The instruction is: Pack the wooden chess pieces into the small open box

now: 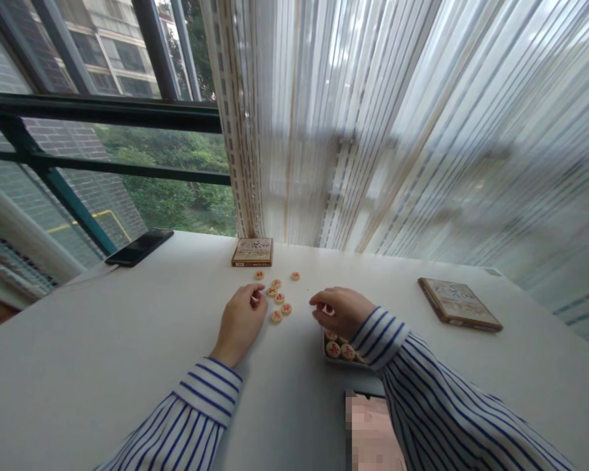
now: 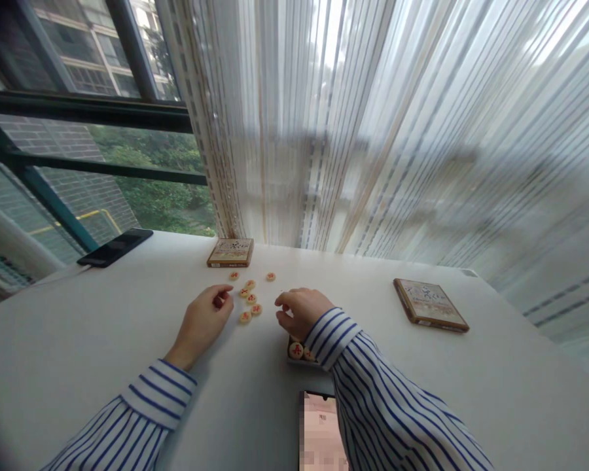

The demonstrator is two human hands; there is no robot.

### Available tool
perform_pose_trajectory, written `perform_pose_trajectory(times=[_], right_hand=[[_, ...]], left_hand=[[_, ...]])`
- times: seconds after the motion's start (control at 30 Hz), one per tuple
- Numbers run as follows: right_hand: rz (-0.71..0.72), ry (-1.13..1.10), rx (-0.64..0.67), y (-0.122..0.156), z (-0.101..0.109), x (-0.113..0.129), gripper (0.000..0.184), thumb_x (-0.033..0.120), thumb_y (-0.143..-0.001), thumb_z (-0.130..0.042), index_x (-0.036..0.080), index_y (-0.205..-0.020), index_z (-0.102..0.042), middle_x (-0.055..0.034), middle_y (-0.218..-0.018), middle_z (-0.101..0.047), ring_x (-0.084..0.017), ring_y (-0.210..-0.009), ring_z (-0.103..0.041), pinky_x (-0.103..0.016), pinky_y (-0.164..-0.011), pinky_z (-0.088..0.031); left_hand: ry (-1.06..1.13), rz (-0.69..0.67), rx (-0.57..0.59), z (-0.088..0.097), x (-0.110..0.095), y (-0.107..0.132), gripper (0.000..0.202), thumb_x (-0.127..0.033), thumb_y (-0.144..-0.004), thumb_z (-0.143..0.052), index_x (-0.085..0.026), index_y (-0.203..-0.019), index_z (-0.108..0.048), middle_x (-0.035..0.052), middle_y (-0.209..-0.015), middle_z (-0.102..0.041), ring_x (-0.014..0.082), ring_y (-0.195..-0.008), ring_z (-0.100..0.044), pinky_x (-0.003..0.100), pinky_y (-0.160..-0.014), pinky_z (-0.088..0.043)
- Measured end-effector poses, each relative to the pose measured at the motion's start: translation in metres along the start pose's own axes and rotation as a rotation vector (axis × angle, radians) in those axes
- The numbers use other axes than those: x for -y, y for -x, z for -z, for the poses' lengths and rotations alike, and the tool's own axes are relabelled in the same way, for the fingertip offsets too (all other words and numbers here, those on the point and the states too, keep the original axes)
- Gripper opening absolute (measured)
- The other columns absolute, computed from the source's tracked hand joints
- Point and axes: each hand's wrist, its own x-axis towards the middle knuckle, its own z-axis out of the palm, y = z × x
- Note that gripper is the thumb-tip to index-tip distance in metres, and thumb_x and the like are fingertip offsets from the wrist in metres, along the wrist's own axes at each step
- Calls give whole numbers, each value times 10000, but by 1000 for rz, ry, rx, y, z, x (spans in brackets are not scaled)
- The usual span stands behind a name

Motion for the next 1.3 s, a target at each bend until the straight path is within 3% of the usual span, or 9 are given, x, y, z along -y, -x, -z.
perform_pose_trajectory(times=[0.37,0.73,0.93,1.0,1.17,1.3], right_hand=[[-90,87,167,-70,-18,27,336,365,-759,-512,216,-1034,-635,-60,-977,-676,-212,-890,-621,-301,-723,-463],[-159,137,172,-84,-29,37,255,322,-715,-531,189,-878,-677,-120,-905,-689,-253,-813,-645,-322,-632,-475],[-90,89,5,-64,-18,37,254,346,-776,-482,185,-920,-615,-83,-873,-675,-196,-786,-630,-273,-658,-450],[-56,58,-65,-51,-13,37,246,346,-795,-478,185,-942,-592,-57,-845,-669,-163,-760,-621,-251,-670,-445],[143,-107,-468,-10,-8,34,124,276,-771,-546,167,-808,-592,-36,-698,-637,-135,-628,-583,-238,-604,-444],[208,-129,-602,22,-7,30,95,263,-779,-560,172,-789,-584,-28,-663,-621,-125,-593,-569,-236,-581,-452]], left_hand=[[118,-23,-40,-8,12,4,263,-244,-773,-470,-156,-981,-605,44,-804,-638,155,-692,-597,279,-680,-485],[183,29,-74,-9,12,3,287,-259,-768,-484,-136,-995,-610,37,-763,-635,143,-635,-578,272,-644,-475],[399,107,-49,-5,8,4,301,-350,-764,-528,-139,-955,-626,31,-755,-647,147,-649,-580,266,-637,-464],[539,157,17,-2,2,6,320,-390,-748,-553,-132,-916,-641,40,-774,-659,145,-649,-576,261,-626,-457],[808,225,228,2,-23,20,336,-413,-739,-584,-108,-856,-666,-4,-582,-583,106,-537,-492,223,-535,-399],[984,270,396,0,-40,33,318,-397,-725,-620,-104,-841,-660,-20,-537,-538,87,-511,-451,207,-503,-354]])
